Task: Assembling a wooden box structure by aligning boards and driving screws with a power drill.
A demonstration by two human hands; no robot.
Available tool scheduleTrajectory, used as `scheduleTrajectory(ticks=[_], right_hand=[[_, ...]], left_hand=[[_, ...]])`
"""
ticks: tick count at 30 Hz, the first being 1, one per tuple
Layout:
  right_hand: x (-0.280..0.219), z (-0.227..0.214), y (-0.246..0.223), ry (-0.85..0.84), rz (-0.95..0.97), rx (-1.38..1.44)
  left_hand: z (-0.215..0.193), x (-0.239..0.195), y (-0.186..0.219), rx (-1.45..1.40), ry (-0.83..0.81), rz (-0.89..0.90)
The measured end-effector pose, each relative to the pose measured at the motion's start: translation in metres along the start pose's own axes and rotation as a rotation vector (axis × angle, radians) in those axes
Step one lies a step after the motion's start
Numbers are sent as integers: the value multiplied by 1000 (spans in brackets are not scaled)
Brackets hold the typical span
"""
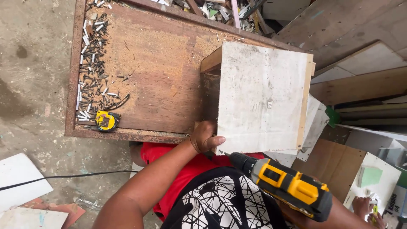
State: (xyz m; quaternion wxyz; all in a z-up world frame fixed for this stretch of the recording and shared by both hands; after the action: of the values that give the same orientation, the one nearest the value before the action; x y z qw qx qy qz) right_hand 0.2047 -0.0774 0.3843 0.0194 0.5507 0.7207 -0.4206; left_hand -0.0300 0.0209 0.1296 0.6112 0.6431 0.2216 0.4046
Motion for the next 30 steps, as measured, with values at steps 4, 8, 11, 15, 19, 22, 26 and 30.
scheduleTrajectory(ticks=[4, 8, 11, 15, 19, 22, 26, 30], right_hand=[[12, 5, -4, -96, 377, 395], [13, 7, -4, -125, 456, 408], [14, 9, -2, -110, 379, 383], [14, 10, -4, -136, 431, 395], [14, 10, -7, -159, 543, 432], [21, 5, -12, -196, 545, 433], [38, -10, -40, -427, 516, 47], [52, -22, -68, -664, 925, -249]], left_hand=[[1, 1, -5, 13, 10, 27], [1, 2, -3, 28, 12, 28], [2, 1, -5, 15, 31, 31], [1, 2, -2, 30, 27, 23], [1, 2, -2, 2, 29, 20], [2, 1, -3, 18, 31, 31], [6, -2, -11, 52, 51, 52], [6, -2, -12, 55, 55, 33]])
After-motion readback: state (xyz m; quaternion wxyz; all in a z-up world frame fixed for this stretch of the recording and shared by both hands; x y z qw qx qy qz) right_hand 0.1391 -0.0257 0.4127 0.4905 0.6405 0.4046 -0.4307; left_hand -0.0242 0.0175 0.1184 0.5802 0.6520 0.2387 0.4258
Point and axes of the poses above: each hand's wrist, its own x-axis towards the middle knuckle, its own z-axis out of the palm, y = z × x, the point moved 2 cm from there along x, towards the middle knuckle, and after that the axes turned 2 degrees about -y, right-handed, at the moved point
